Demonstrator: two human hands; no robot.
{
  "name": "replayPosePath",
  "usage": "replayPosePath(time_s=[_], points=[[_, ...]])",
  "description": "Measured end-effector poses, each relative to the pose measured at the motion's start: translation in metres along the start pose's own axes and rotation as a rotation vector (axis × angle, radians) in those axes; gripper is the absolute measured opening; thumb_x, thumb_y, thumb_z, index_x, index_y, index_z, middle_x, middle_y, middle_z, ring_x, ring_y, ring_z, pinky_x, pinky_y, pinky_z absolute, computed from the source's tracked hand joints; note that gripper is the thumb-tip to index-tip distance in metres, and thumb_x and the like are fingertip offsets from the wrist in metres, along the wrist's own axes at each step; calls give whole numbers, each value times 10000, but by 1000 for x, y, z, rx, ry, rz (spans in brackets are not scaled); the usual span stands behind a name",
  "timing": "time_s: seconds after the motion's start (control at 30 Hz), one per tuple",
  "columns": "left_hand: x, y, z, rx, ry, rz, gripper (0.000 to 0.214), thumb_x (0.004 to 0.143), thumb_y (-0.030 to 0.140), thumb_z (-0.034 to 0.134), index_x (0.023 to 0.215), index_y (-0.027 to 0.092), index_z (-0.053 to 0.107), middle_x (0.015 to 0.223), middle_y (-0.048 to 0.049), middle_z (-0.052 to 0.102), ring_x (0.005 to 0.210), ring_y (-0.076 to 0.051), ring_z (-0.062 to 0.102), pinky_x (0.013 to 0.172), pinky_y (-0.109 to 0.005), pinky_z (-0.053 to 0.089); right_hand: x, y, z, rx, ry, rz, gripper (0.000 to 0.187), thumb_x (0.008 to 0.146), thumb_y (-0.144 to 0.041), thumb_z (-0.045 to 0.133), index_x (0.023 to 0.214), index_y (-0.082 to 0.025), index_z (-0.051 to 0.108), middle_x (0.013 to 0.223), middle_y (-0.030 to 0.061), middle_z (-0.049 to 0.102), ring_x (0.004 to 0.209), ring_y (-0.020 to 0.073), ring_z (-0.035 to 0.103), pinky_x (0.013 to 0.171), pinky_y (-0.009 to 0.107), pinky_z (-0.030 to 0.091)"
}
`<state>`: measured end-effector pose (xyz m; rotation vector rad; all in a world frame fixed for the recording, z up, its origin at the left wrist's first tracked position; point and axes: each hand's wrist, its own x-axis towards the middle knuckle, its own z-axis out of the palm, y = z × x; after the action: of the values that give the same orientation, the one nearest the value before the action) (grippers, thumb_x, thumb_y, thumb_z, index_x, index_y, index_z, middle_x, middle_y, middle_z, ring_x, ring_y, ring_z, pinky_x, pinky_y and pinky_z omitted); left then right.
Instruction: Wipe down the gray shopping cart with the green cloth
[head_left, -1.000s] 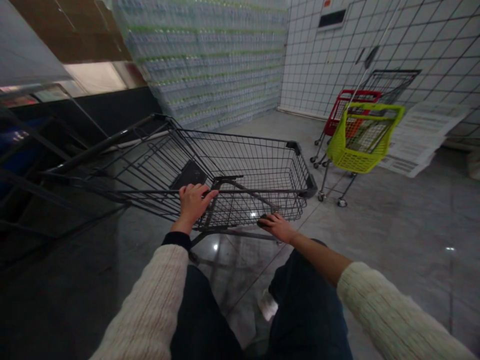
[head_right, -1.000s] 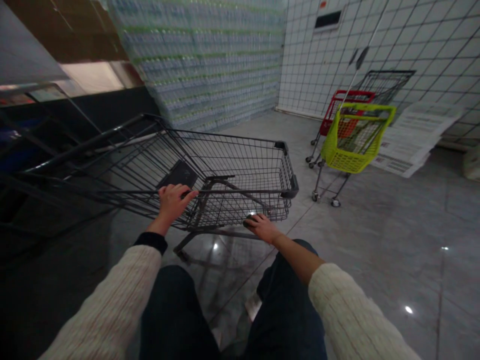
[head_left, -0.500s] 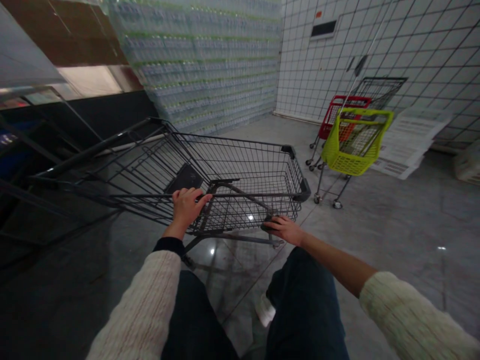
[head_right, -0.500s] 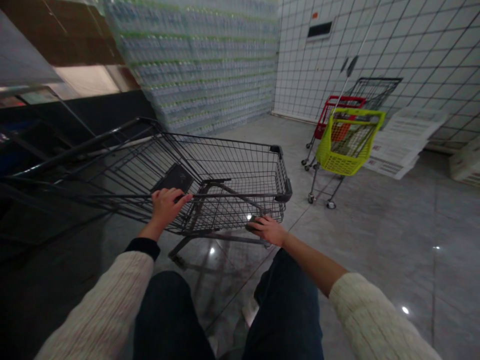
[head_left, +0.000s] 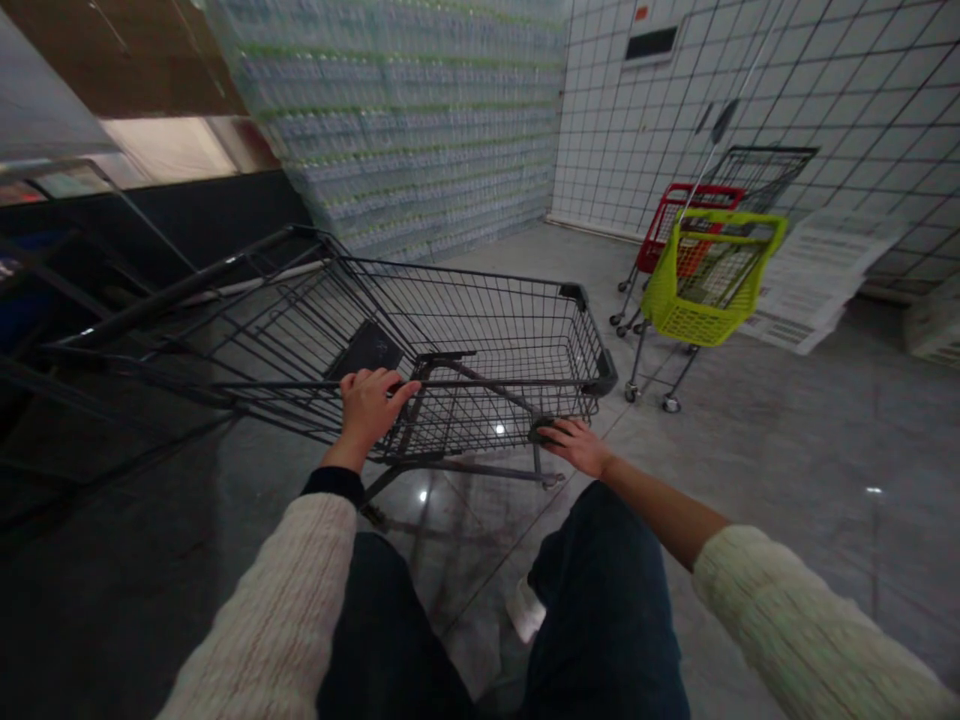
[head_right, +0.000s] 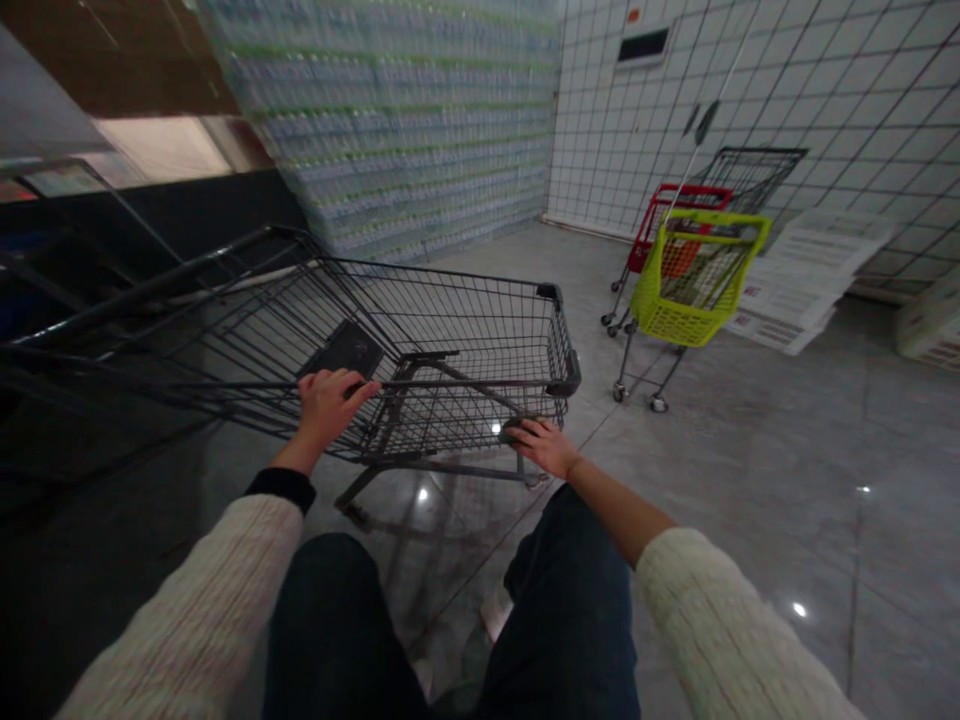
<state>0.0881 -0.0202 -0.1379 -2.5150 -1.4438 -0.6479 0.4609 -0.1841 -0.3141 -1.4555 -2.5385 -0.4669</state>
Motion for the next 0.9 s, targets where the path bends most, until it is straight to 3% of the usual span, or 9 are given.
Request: replayPosePath(time_s=[0.17,0.3,0.37,0.47,0.6,0.77,0.83,0.9], points=[[0,-1,2,-8,1,4,353,893,530,467,761,242,624,839,-53,661,891,-254,527,880,-422,291,7,-17,5,8,-107,-24,208,914,-214,545,990,-254,734,1242,5,647,1152,237,512,907,383,411],[-1,-2,4,-13,15,-1,366,904,529,450,762,242,628,837,-54,661,890,-250,521,885,-424,288,36,-34,-8,60,-47,-145,288,942,-248,500,1169,-305,667,1371,1,558,1192,232,475,943,390,394],[-1,-2,5,-7,17,-2,368,908,533,447,774,243,631,851,-53,664,898,-247,521,891,-421,286,48,-38,-9,53,-11,-66,338,945,-228,484,1237,-324,625,1407,6,525,1195,237,465,948,408,391],[-2,0,4,-1,21,1,372,897,553,468,792,239,637,866,-51,668,909,-245,524,894,-415,287,51,-45,4,51,-69,64,300,924,-219,518,1157,-319,678,1355,13,568,1161,248,477,924,414,415],[-3,2,3,-23,30,12,391,896,563,470,790,230,646,857,-47,668,899,-239,527,884,-412,289,53,-71,30,98,-165,27,250,910,-224,545,1070,-308,718,1297,25,603,1138,238,484,910,398,437],[-4,4,3,-33,38,8,391,891,569,480,795,231,652,856,-44,667,899,-239,523,875,-414,285,120,-106,37,128,-46,-172,340,983,-238,405,1243,-276,621,1438,22,483,1222,232,421,969,404,397],[-5,4,3,-37,35,15,387,895,564,478,794,233,650,854,-39,666,895,-235,522,866,-410,288,142,-106,41,126,-37,-216,344,982,-224,397,1238,-254,625,1444,37,474,1212,233,430,949,404,406],[-6,3,2,-45,35,21,379,895,560,483,798,234,651,850,-35,663,895,-231,521,866,-405,290,143,-99,50,120,-82,-257,322,967,-208,423,1192,-232,653,1416,50,501,1182,235,455,921,404,421]])
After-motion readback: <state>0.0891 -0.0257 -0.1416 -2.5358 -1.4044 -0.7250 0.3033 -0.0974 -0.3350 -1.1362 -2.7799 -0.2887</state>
